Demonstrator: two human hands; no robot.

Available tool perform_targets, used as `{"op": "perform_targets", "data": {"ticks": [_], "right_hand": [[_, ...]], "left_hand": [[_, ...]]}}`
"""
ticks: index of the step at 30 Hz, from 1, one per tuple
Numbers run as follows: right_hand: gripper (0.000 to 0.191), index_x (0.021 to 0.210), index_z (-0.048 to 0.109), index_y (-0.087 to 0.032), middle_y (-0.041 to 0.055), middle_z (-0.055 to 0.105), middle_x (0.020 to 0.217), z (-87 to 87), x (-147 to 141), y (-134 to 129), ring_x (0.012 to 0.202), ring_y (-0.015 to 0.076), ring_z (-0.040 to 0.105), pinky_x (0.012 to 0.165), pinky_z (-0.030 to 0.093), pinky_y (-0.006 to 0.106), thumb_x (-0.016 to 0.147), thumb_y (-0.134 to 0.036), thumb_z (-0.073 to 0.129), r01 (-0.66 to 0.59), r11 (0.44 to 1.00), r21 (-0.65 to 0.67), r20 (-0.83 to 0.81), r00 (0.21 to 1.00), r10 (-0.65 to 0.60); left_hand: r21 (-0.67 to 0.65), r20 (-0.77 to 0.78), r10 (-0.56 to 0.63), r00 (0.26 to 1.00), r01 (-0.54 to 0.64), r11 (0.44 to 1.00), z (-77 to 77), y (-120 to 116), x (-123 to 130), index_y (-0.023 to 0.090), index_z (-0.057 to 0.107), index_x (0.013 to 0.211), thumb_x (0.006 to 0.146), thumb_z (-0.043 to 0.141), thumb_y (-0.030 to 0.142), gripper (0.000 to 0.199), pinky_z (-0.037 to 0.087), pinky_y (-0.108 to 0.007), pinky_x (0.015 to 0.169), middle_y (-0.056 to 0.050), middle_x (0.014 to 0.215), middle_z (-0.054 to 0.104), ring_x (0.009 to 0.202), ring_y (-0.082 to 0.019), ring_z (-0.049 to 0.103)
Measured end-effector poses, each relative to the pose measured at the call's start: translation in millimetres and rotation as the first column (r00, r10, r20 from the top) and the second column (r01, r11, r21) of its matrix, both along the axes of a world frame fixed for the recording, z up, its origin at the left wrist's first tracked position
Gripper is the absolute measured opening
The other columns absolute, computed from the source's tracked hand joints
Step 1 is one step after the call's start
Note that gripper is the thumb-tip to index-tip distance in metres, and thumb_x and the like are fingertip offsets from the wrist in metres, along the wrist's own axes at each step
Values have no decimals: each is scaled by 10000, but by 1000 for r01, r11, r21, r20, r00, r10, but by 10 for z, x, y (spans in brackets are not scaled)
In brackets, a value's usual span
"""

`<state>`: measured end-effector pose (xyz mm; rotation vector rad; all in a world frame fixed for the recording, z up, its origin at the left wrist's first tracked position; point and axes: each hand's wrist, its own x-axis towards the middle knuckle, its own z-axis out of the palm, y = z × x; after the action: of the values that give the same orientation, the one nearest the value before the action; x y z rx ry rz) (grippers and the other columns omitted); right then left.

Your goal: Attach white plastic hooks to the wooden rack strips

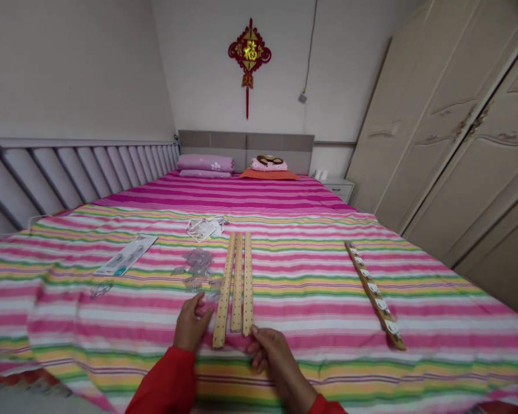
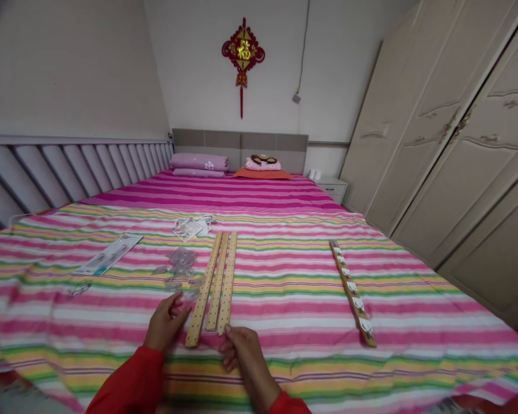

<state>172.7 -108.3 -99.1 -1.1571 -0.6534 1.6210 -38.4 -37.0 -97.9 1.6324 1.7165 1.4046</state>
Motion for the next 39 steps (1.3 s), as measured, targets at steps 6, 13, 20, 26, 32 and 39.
{"op": "perform_targets", "data": {"ticks": [6, 13, 20, 26, 32, 39], "right_hand": [[479, 479, 537, -144, -60, 450, 329, -56, -65, 90, 235, 13, 266, 274, 119, 165, 571, -552, 771, 32, 997, 67, -27, 999, -30], [432, 556, 599, -129, -52, 498, 406, -182, 89, -66, 289, -4, 221, 327, 91, 180, 566, -514, 794, 132, 982, 133, -101, 988, -119], [452, 639, 616, -139, -43, 518, 436, -320, 222, -437, 285, 3, 243, 328, 87, 182, 617, -567, 761, 132, 987, 94, -34, 991, -129], [503, 706, 633, -142, -39, 529, 465, -342, 334, -543, 288, 16, 279, 318, 120, 177, 640, -635, 708, 124, 985, 123, -12, 992, -123], [471, 664, 605, -159, -64, 461, 446, -237, 448, -568, 325, 25, 260, 326, 136, 175, 622, -610, 735, 247, 959, 139, 59, 964, -257], [510, 698, 642, -159, -44, 490, 467, 191, 466, -499, 349, 47, 308, 347, 169, 195, 589, -650, 728, 173, 955, 239, 146, 966, -212]], "left_hand": [[-184, -8, -42, 999, 40, 982, -78, 103, 34, 96, 597, 1173, 641, 601, 556, 703, 452, -304, 575, 37, 659, 528, 539, -138, 509], [-253, -45, -32, 998, 19, 967, -67, 126, 31, 101, 614, 1178, 659, 604, 472, 638, 439, -293, 625, 19, 660, 566, 602, -154, 542], [-277, 4, 43, 999, -40, 960, 57, 72, 95, 115, 663, 1077, 612, 641, 476, 589, 446, -298, 603, 12, 634, 591, 572, -163, 549], [-214, -26, 94, 995, -98, 972, 96, 34, 75, 144, 691, 922, 583, 651, 520, 507, 440, -302, 599, 12, 577, 578, 570, -176, 557], [-191, 228, 124, 966, -81, 978, 261, -114, 97, 150, 676, 870, 533, 730, 542, 519, 404, -253, 539, 41, 567, 527, 535, -121, 492], [-127, 983, 26, 179, 580, 804, 694, -455, 344, 130, 625, 901, 565, 826, 381, 465, 208, -111, 361, 87, 592, 421, 431, 1, 306]]}}
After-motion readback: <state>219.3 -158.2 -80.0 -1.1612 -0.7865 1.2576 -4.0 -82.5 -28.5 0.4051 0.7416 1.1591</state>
